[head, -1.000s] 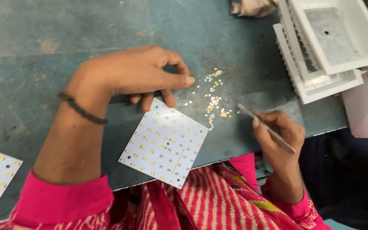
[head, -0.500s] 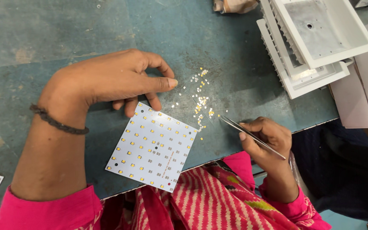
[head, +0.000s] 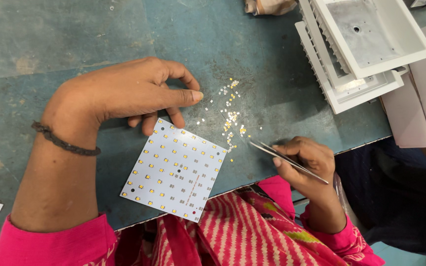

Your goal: The person uses tweezers to pick up small LED components from a table and places them onto designated spots on a square LED circuit board. The person repeats this process for multiple boards, handling the components one at a time.

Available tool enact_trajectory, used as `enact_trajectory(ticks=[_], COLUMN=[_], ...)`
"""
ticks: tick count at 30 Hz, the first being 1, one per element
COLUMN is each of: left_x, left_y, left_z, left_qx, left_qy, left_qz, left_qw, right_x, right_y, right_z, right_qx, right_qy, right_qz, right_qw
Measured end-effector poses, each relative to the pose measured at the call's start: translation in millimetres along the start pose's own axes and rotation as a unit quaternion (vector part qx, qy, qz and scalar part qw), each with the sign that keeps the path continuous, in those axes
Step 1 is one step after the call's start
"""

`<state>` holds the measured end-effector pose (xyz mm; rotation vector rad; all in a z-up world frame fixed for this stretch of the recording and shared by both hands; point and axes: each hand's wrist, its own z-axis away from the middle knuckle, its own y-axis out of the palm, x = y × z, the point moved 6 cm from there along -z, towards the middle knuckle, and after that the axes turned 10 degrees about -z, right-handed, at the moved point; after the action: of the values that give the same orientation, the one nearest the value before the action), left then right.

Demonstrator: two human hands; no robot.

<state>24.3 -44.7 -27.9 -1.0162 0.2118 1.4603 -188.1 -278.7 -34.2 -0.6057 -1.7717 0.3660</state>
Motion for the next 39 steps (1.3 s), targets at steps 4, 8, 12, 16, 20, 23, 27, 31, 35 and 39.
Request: enact_trajectory(ticks=[4,8,12,16,20,23,27,31,35,39], left_x=[1.0,1.9,0.4,1.6,0.0,-1.5,-0.4,-1.1,-2.2,-0.9], left_y=[-0.2,0.6,1.3,0.9,-0.2,-1.1,-1.1,-1.1,-1.5,-0.1], left_z=[0.2,-1.2,-2.7,-1.1,2.2,4.9,5.7,5.1,4.8,2.1], left_qx=[-0.003,0.0,0.014,0.002,-0.012,-0.014,-0.022,-0.023,-0.019,-0.009], left_qy=[-0.001,0.003,0.036,0.056,0.053,0.056,0.055,0.054,0.045,0.042], left_qz=[0.002,0.007,0.027,0.012,-0.016,-0.019,-0.023,-0.025,-0.018,-0.003], left_qw=[1.0,1.0,0.999,0.998,0.998,0.998,0.998,0.998,0.999,0.999], right_x=[-1.2,1.7,8.3,24.8,37.7,45.5,50.3,50.3,44.5,25.8], right_y=[2.5,3.0,4.6,27.7,52.0,60.1,63.3,63.8,55.3,30.0], right_z=[-2.5,-4.1,-3.9,-2.2,-12.1,-16.4,-18.0,-17.5,-14.7,-10.8], right_qx=[0.01,0.01,-0.004,0.031,0.09,0.102,0.105,0.107,0.098,0.034], right_qy=[-0.012,-0.025,-0.008,-0.034,-0.083,-0.092,-0.092,-0.095,-0.088,-0.018], right_qz=[0.024,0.029,0.033,-0.021,-0.026,-0.024,-0.009,-0.007,-0.021,0.0], right_qw=[1.0,0.999,0.999,0.999,0.992,0.99,0.99,0.99,0.991,0.999])
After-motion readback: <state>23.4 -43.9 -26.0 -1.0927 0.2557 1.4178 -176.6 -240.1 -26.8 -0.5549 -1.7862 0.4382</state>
